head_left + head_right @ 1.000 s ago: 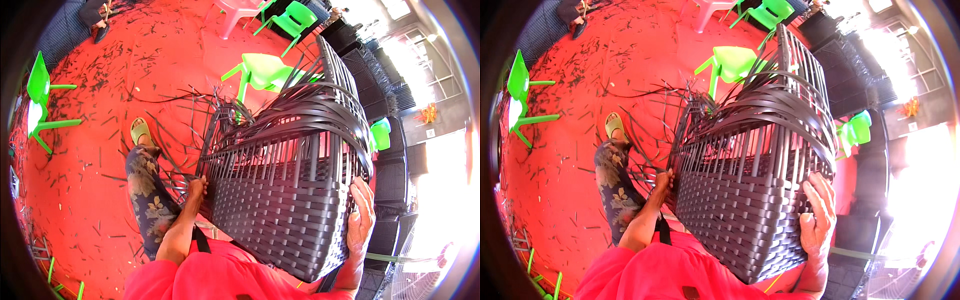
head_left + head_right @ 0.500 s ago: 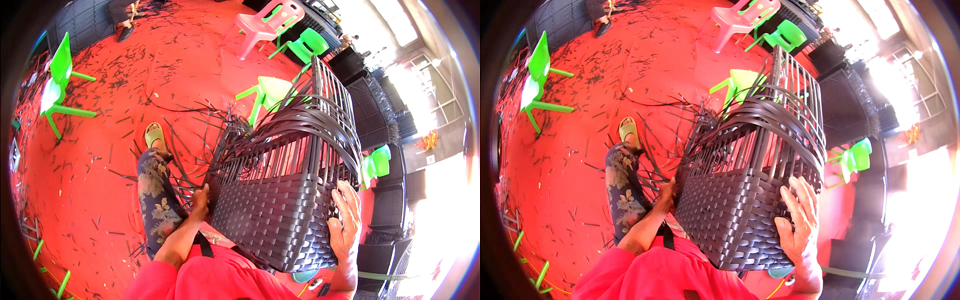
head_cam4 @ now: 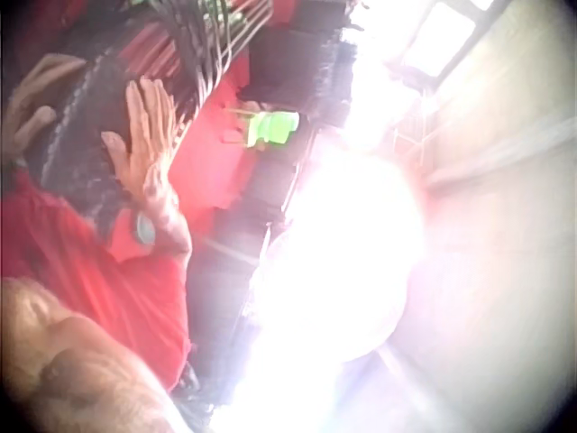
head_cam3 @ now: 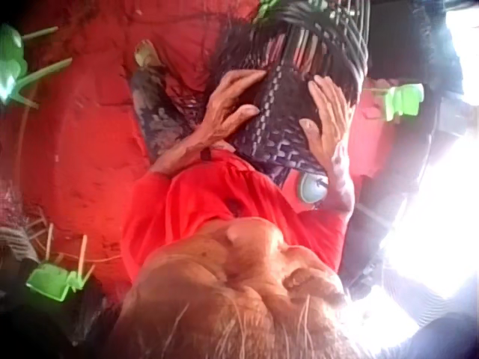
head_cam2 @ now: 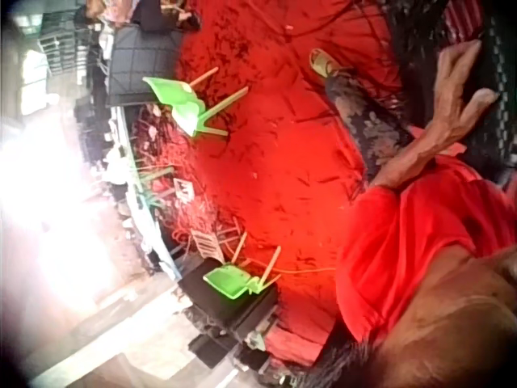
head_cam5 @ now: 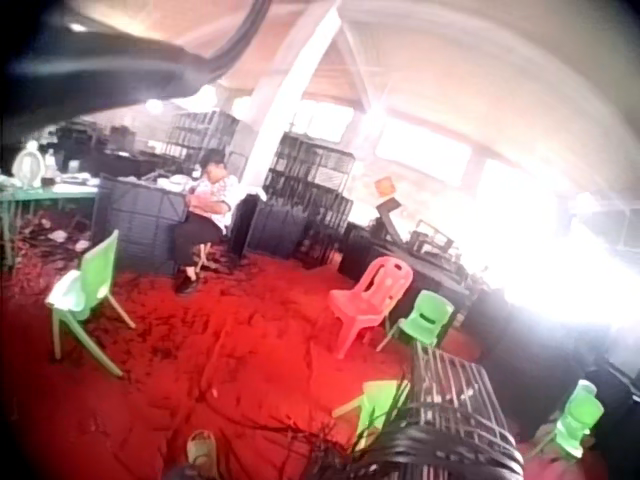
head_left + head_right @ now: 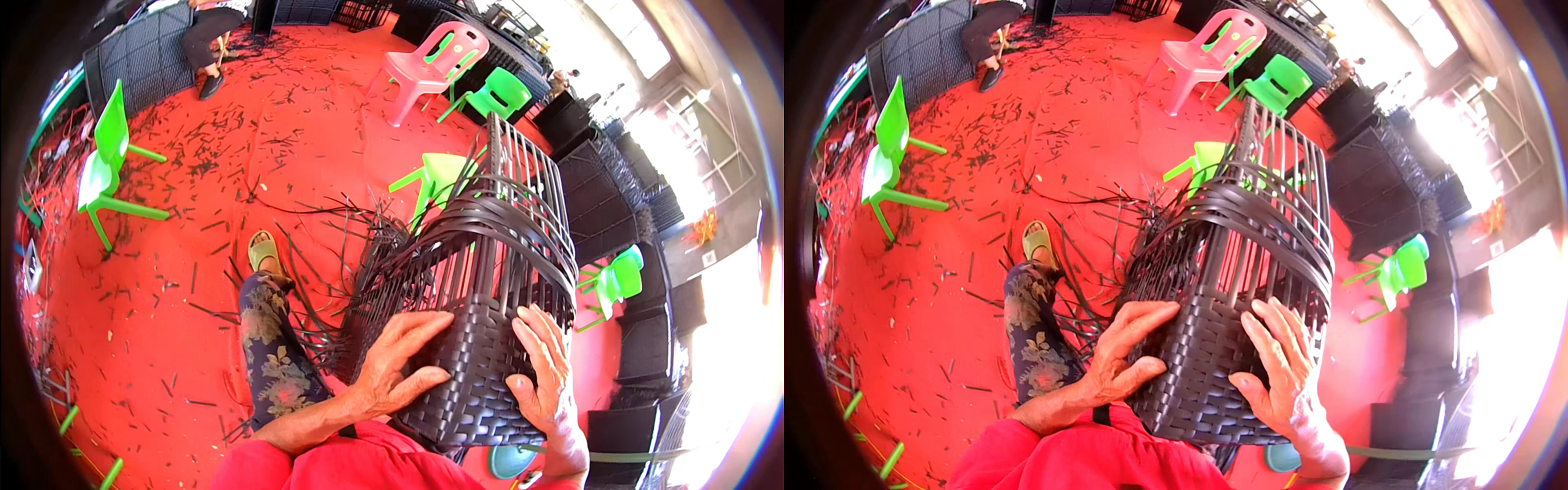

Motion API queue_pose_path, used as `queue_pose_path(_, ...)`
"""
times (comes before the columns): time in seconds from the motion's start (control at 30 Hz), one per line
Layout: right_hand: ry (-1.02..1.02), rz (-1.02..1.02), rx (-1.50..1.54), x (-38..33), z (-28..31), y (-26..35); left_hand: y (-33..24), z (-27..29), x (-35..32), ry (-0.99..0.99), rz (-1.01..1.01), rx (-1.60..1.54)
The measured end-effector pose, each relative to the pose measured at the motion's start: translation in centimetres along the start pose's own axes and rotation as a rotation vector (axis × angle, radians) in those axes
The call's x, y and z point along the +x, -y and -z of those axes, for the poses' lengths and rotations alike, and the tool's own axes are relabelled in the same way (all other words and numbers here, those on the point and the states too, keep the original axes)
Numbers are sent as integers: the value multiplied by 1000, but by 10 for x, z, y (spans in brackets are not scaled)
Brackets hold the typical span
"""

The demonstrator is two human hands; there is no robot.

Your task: The person weaves black plastic straps into a basket frame by hand, pulling the straps through the vertical ribs and tucking the ends into the weave.

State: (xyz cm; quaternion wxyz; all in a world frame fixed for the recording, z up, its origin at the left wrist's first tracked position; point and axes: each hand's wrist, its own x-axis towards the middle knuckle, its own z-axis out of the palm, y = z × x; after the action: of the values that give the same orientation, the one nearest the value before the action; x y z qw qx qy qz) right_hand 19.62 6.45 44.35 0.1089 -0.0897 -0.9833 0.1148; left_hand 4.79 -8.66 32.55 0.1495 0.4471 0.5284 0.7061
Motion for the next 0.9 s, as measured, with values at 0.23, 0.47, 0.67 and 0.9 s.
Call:
queue_pose_path(0.23, -76, 91, 133, -1, 2, 5, -18, 11, 39, 147, -221, 367)
queue_pose_path(0.47, -820, -208, 629, -70, -20, -39, -54, 12, 44, 203, -83, 525)
queue_pose_path(0.67, -806, -373, 931, -91, -84, -85, -82, -16, 78, 264, -227, 816)
queue_pose_path(0.9, -827, -246, 964, -61, -93, -98, -71, -99, 121, 656, -438, 957)
